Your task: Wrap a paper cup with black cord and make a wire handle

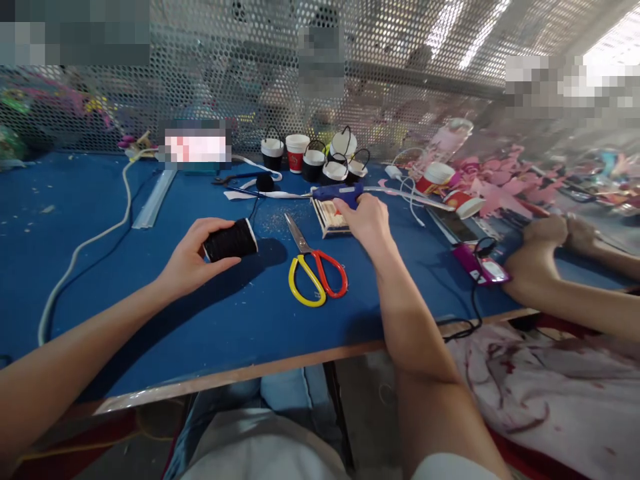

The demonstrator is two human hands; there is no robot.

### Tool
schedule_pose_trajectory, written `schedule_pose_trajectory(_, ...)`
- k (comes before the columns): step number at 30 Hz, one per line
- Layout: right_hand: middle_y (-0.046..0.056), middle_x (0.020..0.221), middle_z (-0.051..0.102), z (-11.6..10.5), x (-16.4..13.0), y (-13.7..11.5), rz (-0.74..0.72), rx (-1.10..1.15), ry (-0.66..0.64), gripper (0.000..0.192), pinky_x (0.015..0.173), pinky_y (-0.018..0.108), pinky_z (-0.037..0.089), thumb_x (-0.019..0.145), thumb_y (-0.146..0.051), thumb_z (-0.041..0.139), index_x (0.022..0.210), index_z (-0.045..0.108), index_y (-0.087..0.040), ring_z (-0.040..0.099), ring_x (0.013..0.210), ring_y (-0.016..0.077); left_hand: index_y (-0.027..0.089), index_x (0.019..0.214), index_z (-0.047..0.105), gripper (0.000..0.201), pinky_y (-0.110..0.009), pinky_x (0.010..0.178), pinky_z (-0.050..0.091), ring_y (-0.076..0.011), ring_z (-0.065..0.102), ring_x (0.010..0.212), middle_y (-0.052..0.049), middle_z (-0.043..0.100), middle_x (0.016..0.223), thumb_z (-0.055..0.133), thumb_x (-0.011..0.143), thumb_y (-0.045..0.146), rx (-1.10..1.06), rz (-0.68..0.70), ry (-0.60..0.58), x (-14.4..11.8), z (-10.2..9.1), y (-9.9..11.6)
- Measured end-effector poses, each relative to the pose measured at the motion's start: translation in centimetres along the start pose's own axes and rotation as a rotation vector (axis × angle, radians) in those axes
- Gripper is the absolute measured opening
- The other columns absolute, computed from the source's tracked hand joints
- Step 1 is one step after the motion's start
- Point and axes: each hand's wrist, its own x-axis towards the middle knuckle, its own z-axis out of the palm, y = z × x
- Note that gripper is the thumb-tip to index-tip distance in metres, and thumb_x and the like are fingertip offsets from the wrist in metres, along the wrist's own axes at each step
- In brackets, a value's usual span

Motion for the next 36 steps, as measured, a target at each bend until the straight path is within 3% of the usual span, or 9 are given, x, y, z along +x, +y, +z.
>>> schedule_pose_trajectory(4,0.014,0.074,0.063,1.3,0.4,0.5,0.022,-0.084,-0.075,0.044,0.064,0.036,0.041,0.076,-0.054,0.049,0.074,0.064,-0.012,0.059,0.073,0.0257,0.024,0.117,0.047,0.048,-0.043,0.096,0.041,-0.0230,0.046,0.114,-0.008,0.048,0.118,0.065,0.073,0.026,0.046,0.081,-0.006,-0.1,-0.2,0.6)
schedule_pose_trajectory(7,0.019,0.089,0.061,1.4,-0.1,0.3,0.003,-0.099,-0.007,0.038,0.069,0.039,0.042,0.077,-0.044,0.053,0.084,0.066,-0.009,0.057,0.084,0.0284,0.024,0.117,0.047,0.046,-0.044,0.097,0.040,-0.0232,0.045,0.115,-0.009,0.047,0.120,0.064,0.075,0.026,0.076,0.136,-0.012,-0.1,-0.3,0.8)
schedule_pose_trajectory(11,0.015,0.091,0.060,-0.2,-2.1,-2.4,-0.231,0.116,0.120,0.032,0.079,0.040,0.040,0.080,-0.042,0.053,0.081,0.067,-0.013,0.052,0.094,0.0267,0.025,0.119,0.045,0.047,-0.045,0.097,0.040,-0.0239,0.044,0.116,-0.010,0.044,0.120,0.062,0.076,0.024,0.091,0.167,-0.039,-0.2,-0.3,1.1)
schedule_pose_trajectory(15,0.008,0.084,0.064,-1.5,-4.6,-6.8,-0.468,0.553,-0.324,0.049,0.077,0.032,0.041,0.087,-0.053,0.036,0.078,0.068,-0.017,0.057,0.083,0.0190,0.025,0.120,0.045,0.047,-0.043,0.096,0.041,-0.0247,0.042,0.117,-0.011,0.041,0.122,0.062,0.077,0.024,0.110,0.231,-0.080,-0.3,-0.2,1.3)
schedule_pose_trajectory(20,0.006,0.089,0.067,0.4,-5.4,-10.2,-0.309,0.861,-0.755,0.061,0.082,0.031,0.043,0.084,-0.063,0.030,0.076,0.070,-0.019,0.059,0.088,0.0174,0.025,0.121,0.045,0.044,-0.041,0.094,0.043,-0.0236,0.042,0.115,-0.011,0.040,0.121,0.059,0.079,0.023,0.134,0.310,-0.168,-0.5,-0.1,1.4)
schedule_pose_trajectory(23,0.005,0.095,0.068,1.7,-5.5,-10.7,-0.277,1.120,-0.898,0.045,0.081,0.028,0.044,0.078,-0.058,0.049,0.084,0.070,-0.019,0.058,0.093,0.0164,0.022,0.121,0.045,0.046,-0.040,0.097,0.041,-0.0233,0.043,0.116,-0.012,0.041,0.120,0.060,0.078,0.025,0.096,0.312,-0.208,-0.5,-0.2,1.4)
schedule_pose_trajectory(27,0.005,0.099,0.066,2.2,-5.9,-10.4,-0.217,1.331,-0.820,0.028,0.079,0.025,0.044,0.069,-0.040,0.067,0.085,0.068,-0.017,0.058,0.089,0.0128,0.021,0.122,0.044,0.053,-0.039,0.096,0.041,-0.0226,0.047,0.111,-0.011,0.047,0.116,0.065,0.074,0.031,-0.009,0.239,-0.254,-0.4,-0.2,1.4)
schedule_pose_trajectory(32,-0.001,0.071,0.060,1.8,-5.6,-9.3,-0.174,1.346,-0.655,0.024,0.055,0.019,0.040,0.071,-0.040,0.065,0.077,0.065,-0.017,0.049,0.058,0.0056,0.021,0.124,0.041,0.062,-0.037,0.090,0.044,-0.0221,0.052,0.105,-0.009,0.052,0.115,0.068,0.070,0.035,-0.130,0.079,-0.257,-0.3,-0.1,1.4)
schedule_pose_trajectory(36,-0.003,0.063,0.053,1.3,-5.3,-9.0,-0.136,1.286,-0.568,0.026,0.044,0.019,0.035,0.070,-0.042,0.066,0.075,0.062,-0.016,0.042,0.050,0.0047,0.020,0.120,0.045,0.059,-0.034,0.084,0.046,-0.0218,0.055,0.100,-0.009,0.055,0.112,0.067,0.069,0.039,-0.134,-0.006,-0.303,-0.3,-0.2,1.4)
